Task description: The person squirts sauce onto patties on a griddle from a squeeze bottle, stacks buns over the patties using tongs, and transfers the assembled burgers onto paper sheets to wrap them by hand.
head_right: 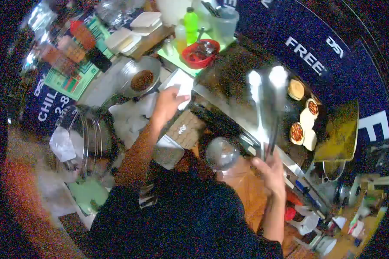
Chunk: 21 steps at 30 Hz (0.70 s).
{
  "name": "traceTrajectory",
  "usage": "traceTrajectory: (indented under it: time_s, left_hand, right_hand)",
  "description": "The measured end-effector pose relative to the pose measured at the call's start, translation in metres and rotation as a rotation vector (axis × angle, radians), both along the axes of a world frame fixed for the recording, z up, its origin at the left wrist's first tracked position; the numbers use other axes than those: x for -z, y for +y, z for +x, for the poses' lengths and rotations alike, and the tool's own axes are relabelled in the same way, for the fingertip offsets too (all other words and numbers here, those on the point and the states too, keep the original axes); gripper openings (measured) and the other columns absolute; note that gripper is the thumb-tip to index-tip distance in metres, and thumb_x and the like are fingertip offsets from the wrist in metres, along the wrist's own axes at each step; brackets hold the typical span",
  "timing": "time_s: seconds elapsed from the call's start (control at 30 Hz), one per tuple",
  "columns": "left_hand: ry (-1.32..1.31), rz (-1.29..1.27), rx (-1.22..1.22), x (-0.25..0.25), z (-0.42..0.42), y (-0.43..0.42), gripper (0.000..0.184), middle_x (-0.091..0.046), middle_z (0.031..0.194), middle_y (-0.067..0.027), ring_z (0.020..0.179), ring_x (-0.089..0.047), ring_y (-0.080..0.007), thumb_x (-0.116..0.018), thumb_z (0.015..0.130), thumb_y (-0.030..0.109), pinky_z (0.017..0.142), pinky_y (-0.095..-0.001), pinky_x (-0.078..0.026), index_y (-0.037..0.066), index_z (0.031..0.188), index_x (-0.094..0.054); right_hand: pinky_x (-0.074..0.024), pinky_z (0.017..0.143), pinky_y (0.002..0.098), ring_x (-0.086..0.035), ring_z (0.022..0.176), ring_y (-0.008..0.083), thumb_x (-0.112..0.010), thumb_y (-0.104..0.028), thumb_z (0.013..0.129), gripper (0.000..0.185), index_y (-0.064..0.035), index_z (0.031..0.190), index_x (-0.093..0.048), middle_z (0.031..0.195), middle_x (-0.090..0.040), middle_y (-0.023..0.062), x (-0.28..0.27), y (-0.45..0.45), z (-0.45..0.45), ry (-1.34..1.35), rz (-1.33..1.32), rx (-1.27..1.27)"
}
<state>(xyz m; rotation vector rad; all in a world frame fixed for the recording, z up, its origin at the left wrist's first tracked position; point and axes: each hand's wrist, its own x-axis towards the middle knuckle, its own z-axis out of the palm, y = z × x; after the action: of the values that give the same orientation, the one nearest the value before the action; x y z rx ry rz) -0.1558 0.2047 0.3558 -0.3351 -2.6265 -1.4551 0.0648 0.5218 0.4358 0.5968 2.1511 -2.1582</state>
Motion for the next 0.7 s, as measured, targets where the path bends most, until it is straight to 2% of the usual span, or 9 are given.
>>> traceTrajectory:
  time_s: [0.03,0.13,0.27,0.4,0.47,0.5,0.57,0.63,0.7]
  left_hand:
    - [-0.024,0.196,0.015,0.006,0.013,0.006,0.038,-0.059,0.069,-0.0151,0.062,-0.053,-0.0240,-0.080,0.079,0.024,0.060,-0.0401,-0.042,-0.003,0.071,-0.054]
    - [-0.161,0.241,0.029,-0.010,0.064,0.037,0.038,-0.053,0.062,-0.0093,0.058,-0.047,-0.0145,-0.084,0.075,0.020,0.054,-0.0357,-0.040,0.000,0.067,-0.053]
    - [-0.009,0.097,0.118,-0.034,0.110,0.068,0.043,-0.043,0.071,-0.0113,0.063,-0.044,-0.0259,-0.086,0.069,0.012,0.058,-0.0358,-0.039,0.000,0.072,-0.044]
    - [0.001,0.183,0.090,-0.045,0.129,0.066,0.039,-0.050,0.073,-0.0054,0.065,-0.046,-0.0171,-0.086,0.070,0.012,0.060,-0.0345,-0.041,-0.001,0.075,-0.049]
    - [-0.184,0.350,0.006,-0.016,0.122,0.041,0.021,-0.056,0.077,-0.0051,0.072,-0.052,-0.0115,-0.074,0.076,-0.003,0.065,-0.0272,-0.044,-0.001,0.078,-0.053]
    - [-0.204,0.476,-0.066,-0.009,0.120,0.033,0.015,-0.056,0.078,-0.0038,0.074,-0.054,-0.0111,-0.059,0.075,-0.013,0.068,-0.0246,-0.044,0.001,0.080,-0.054]
    - [-0.142,0.472,-0.106,0.012,0.110,0.013,0.021,-0.056,0.080,-0.0024,0.075,-0.054,-0.0110,-0.053,0.070,-0.015,0.069,-0.0237,-0.044,0.001,0.084,-0.055]
    - [-0.112,0.398,-0.052,0.020,0.112,0.008,0.021,-0.059,0.082,-0.0057,0.077,-0.057,-0.0138,-0.052,0.071,-0.013,0.073,-0.0266,-0.047,-0.001,0.087,-0.058]
    - [-0.201,0.343,-0.037,0.017,0.118,0.007,0.021,-0.061,0.084,-0.0069,0.081,-0.061,-0.0155,-0.053,0.071,-0.011,0.076,-0.0295,-0.049,-0.001,0.089,-0.059]
  right_hand:
    - [-0.0469,0.068,0.0266,-0.056,0.077,0.0105,-0.080,-0.014,0.078,0.061,0.0017,0.129,-0.050,0.090,-0.062,0.0014,0.008,-0.009,-0.010,-0.002,0.018,0.007]
    - [-0.0481,0.068,0.0264,-0.057,0.077,0.0118,-0.083,-0.017,0.076,0.059,0.0025,0.122,-0.051,0.094,-0.063,0.0042,0.003,-0.050,-0.045,0.014,-0.018,-0.035]
    - [-0.0471,0.063,0.0261,-0.057,0.075,0.0109,-0.082,-0.009,0.076,0.051,0.0031,0.116,-0.052,0.091,-0.063,0.0055,0.029,-0.086,-0.074,0.123,0.014,-0.043]
    - [-0.0480,0.065,0.0244,-0.059,0.077,0.0120,-0.075,0.004,0.074,0.048,0.0044,0.116,-0.051,0.092,-0.063,0.0062,0.031,-0.081,-0.068,0.108,-0.040,-0.023]
    - [-0.0496,0.070,0.0243,-0.061,0.083,0.0137,-0.072,0.008,0.075,0.048,0.0036,0.118,-0.051,0.094,-0.064,0.0080,0.033,-0.072,-0.062,0.171,0.016,0.021]
    - [-0.0496,0.070,0.0243,-0.061,0.083,0.0137,-0.072,0.008,0.075,0.048,0.0036,0.118,-0.051,0.094,-0.064,0.0080,0.042,-0.068,-0.057,0.170,0.019,0.033]
    - [-0.0461,0.061,0.0235,-0.057,0.072,0.0110,-0.080,-0.001,0.076,0.042,-0.0018,0.109,-0.054,0.084,-0.058,0.0008,0.063,-0.056,-0.045,0.204,0.101,0.038]
    - [-0.0453,0.061,0.0263,-0.054,0.073,0.0117,-0.085,-0.019,0.077,0.064,0.0005,0.125,-0.049,0.084,-0.056,0.0016,0.062,-0.040,-0.025,0.051,0.280,-0.141]
    - [-0.0409,0.053,0.0264,-0.048,0.061,0.0096,-0.077,-0.030,0.086,0.056,-0.0033,0.126,-0.048,0.080,-0.053,0.0003,0.072,-0.017,-0.006,-0.113,0.115,-0.079]
